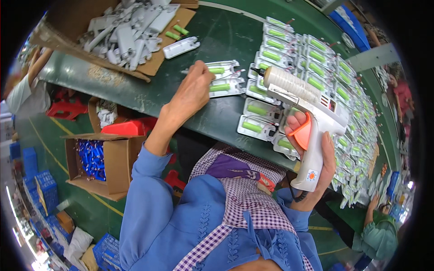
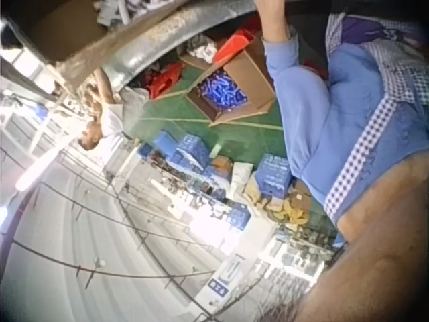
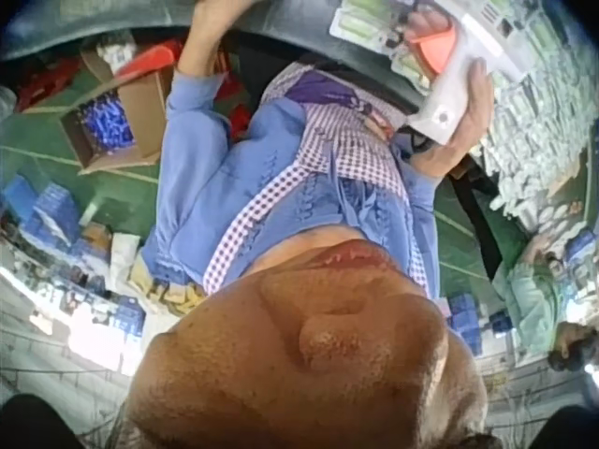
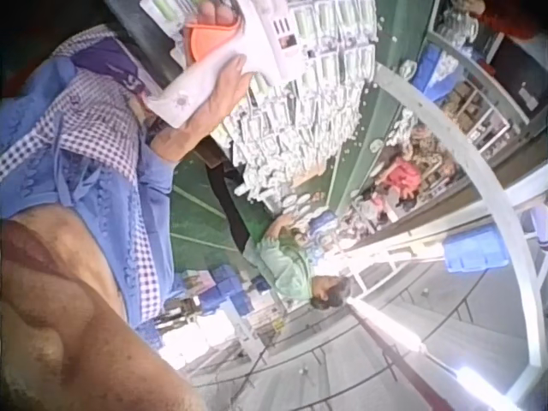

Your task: Assembling small electronic components using a glue gun.

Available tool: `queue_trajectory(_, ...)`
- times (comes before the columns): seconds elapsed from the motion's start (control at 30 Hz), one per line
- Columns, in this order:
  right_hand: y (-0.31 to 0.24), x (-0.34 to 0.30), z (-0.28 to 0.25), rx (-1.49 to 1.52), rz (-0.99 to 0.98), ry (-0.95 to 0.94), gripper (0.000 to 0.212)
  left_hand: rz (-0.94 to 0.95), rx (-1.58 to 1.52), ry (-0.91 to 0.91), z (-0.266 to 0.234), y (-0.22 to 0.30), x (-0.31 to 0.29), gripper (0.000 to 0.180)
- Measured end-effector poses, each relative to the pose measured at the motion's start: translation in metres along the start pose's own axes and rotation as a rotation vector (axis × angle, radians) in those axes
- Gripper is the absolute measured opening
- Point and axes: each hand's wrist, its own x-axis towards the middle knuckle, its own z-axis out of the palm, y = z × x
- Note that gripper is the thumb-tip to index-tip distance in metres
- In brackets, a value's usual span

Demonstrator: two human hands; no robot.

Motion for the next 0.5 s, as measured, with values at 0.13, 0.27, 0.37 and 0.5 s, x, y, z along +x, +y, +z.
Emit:
queue_trajectory(0.13, -0.009, 0.004, -0.014, 0.092, 0.038, -0.062, 0.062, -0.016, -0.020, -0.058, -0.003, 0.004, 0.006, 0.014)
queue_trajectory(0.27, -0.031, 0.012, -0.045, 0.358, -0.068, -0.280, 0.060, -0.053, 0.022, -0.025, 0.001, -0.003, 0.006, 0.012)
queue_trajectory(0.37, -0.046, 0.008, -0.048, 0.344, -0.166, -0.182, 0.059, -0.081, 0.103, -0.008, 0.004, 0.002, 0.009, 0.012)
queue_trajectory(0.5, -0.047, 0.004, -0.043, 0.179, -0.225, -0.020, 0.060, -0.108, 0.224, -0.025, 0.004, 0.004, 0.008, 0.012)
